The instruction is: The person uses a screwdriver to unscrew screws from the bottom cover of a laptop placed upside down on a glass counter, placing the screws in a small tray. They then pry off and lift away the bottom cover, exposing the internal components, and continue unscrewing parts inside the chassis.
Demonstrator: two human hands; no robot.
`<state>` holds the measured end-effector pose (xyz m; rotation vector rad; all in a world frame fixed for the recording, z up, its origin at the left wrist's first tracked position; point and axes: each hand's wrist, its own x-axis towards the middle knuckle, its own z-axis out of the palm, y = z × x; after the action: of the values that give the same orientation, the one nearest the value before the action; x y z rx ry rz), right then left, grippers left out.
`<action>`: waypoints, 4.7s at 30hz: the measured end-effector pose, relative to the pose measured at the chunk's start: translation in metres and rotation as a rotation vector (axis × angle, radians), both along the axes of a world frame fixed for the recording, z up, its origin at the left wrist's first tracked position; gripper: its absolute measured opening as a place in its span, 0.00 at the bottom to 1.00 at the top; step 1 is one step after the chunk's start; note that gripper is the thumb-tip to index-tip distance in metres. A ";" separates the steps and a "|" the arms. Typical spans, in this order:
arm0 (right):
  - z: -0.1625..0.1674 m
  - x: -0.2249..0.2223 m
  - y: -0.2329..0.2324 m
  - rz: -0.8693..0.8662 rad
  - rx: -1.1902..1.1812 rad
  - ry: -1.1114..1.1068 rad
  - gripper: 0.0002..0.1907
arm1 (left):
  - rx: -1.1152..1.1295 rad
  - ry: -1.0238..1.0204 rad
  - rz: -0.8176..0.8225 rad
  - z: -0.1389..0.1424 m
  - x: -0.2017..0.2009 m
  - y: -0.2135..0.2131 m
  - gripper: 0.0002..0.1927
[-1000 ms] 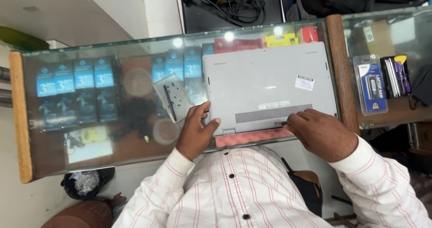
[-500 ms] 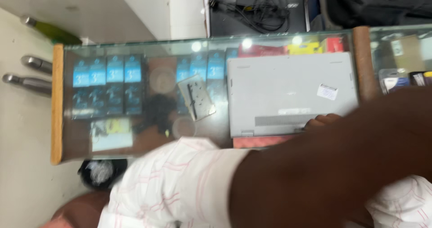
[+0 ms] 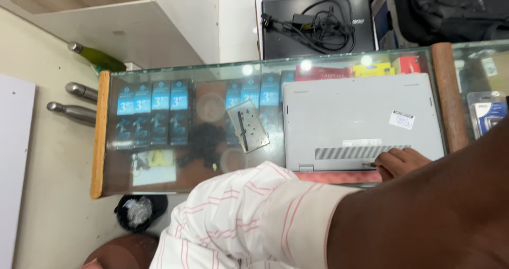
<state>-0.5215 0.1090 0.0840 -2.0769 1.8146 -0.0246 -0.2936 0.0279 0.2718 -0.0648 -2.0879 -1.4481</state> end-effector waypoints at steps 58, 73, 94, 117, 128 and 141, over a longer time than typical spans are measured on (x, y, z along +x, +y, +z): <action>-0.010 -0.024 -0.039 0.039 0.180 0.133 0.14 | -0.215 -0.588 0.792 -0.277 0.040 -0.035 0.36; -0.031 -0.031 -0.043 0.200 0.028 -0.054 0.14 | -0.374 -0.761 0.809 -0.337 0.004 -0.012 0.44; -0.023 -0.027 -0.032 0.268 -0.047 0.004 0.13 | -0.380 -0.827 0.755 -0.329 -0.017 -0.002 0.42; -0.016 -0.038 -0.017 0.210 0.043 -0.022 0.13 | -0.192 -0.675 0.517 -0.320 -0.084 0.023 0.05; -0.014 -0.036 -0.011 0.350 -0.213 -0.081 0.17 | -0.203 -0.683 0.521 -0.319 -0.083 0.026 0.05; -0.003 -0.039 -0.004 0.122 0.052 0.054 0.09 | -0.215 -0.690 0.496 -0.317 -0.081 0.028 0.11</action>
<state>-0.5602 0.1052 0.0812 -2.1667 1.6965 0.1112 -0.3742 0.0560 -0.0450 0.9204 -2.5280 -1.0105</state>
